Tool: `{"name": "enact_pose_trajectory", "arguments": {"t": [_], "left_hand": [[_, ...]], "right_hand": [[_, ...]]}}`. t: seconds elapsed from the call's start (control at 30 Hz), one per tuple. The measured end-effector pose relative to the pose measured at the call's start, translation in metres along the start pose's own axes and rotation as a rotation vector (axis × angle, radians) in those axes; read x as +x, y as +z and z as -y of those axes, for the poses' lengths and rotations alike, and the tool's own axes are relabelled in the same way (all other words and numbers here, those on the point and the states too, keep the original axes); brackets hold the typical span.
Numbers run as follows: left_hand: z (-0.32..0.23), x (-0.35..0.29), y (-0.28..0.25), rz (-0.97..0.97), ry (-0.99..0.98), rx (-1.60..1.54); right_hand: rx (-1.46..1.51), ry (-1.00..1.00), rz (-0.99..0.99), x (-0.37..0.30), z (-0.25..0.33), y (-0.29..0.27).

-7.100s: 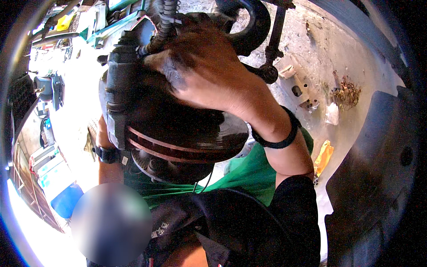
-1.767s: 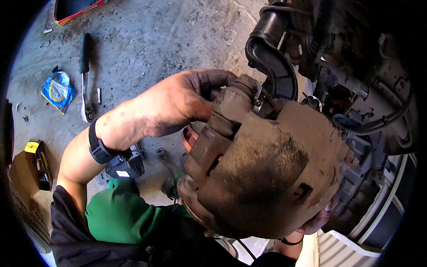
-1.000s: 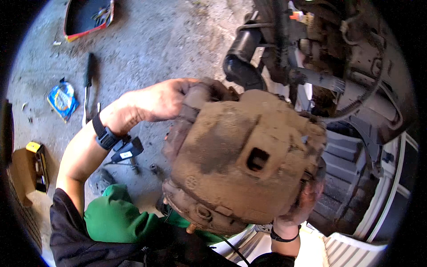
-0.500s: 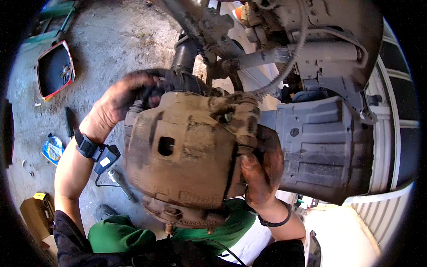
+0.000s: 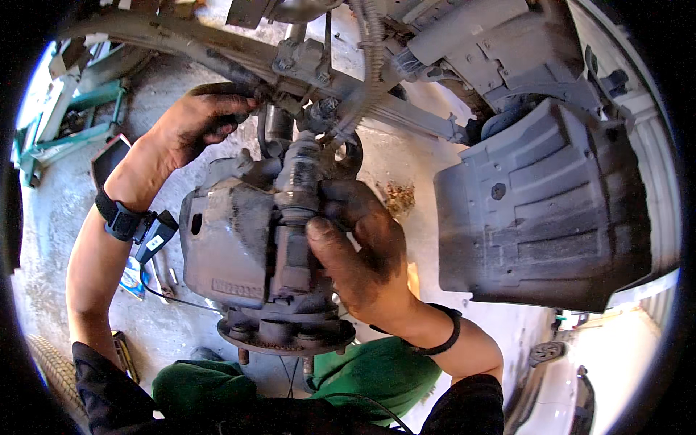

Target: The person works on a car's wheel hub assembly by hand, positioning and securing a brake caliper onto the rotor and brake bracket.

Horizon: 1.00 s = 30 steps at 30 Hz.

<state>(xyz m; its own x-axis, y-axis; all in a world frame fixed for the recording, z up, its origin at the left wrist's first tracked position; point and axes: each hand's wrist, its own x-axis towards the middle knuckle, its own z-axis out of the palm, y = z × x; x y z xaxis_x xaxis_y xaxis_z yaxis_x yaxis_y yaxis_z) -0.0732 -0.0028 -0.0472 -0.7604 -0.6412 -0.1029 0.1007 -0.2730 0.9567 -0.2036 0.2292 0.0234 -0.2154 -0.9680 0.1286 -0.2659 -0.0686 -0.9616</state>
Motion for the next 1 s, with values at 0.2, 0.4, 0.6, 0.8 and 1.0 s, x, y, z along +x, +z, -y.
{"name": "enact_pose_trajectory", "arguments": {"t": [0.2,0.4,0.6,0.8,1.0], "left_hand": [[-0.025,0.014,0.028,-0.169,-0.024,0.173],[-0.049,-0.017,0.013,-0.103,-0.204,0.485],[-0.058,-0.024,0.032,-0.089,-0.019,0.801],[-0.073,0.0,0.064,-0.144,-0.084,1.052],[-0.075,0.013,0.065,-0.062,-0.004,1.282]], "right_hand": [[-0.143,0.158,-0.072,-0.013,-0.009,-0.024],[0.0,0.097,0.172,0.041,-0.045,-0.108],[-0.49,-0.326,0.09,0.081,-0.083,-0.112],[-0.736,-0.944,0.302,0.128,-0.125,-0.1],[-0.339,-0.393,0.392,0.127,-0.11,-0.078]]}}
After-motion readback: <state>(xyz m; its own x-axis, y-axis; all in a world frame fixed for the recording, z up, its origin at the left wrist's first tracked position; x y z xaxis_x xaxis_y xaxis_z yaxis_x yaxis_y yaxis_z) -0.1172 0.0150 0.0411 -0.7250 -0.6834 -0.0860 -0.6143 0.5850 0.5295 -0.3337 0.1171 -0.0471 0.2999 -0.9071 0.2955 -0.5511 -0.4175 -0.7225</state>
